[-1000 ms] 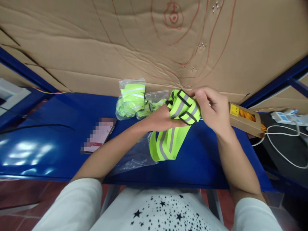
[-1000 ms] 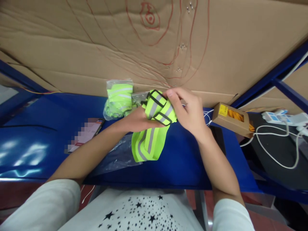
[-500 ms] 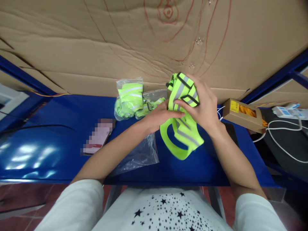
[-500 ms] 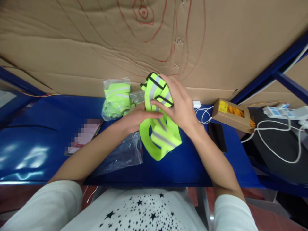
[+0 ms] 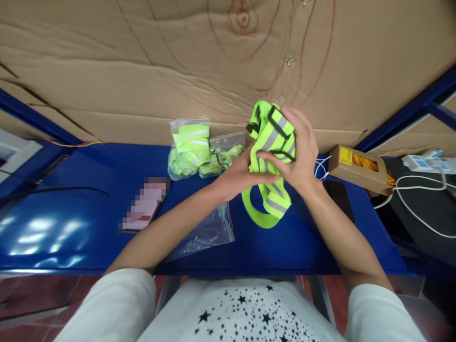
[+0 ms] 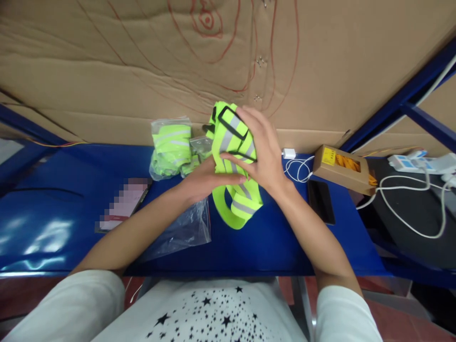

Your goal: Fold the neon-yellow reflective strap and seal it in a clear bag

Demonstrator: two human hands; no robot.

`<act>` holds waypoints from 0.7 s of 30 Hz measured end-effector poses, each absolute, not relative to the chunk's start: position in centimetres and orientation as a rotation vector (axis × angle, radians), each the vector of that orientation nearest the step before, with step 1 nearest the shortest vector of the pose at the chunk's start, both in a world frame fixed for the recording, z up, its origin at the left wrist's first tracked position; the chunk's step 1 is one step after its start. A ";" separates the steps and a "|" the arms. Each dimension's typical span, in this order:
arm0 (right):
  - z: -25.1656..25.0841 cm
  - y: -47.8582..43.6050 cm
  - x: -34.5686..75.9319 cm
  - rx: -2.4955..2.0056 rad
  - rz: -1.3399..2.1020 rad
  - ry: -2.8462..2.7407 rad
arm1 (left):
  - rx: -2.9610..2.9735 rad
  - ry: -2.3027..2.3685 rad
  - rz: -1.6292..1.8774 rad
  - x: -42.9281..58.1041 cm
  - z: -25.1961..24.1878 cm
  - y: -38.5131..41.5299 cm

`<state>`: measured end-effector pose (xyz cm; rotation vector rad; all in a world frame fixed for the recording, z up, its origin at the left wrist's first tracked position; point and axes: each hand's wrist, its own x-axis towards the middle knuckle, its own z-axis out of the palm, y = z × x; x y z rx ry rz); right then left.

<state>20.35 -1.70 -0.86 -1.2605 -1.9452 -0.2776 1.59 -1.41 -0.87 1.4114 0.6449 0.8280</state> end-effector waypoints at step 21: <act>2.7 -3.1 20.5 -1.237 0.550 -1.630 | 1.380 0.556 0.413 0.7 -1.1 0.4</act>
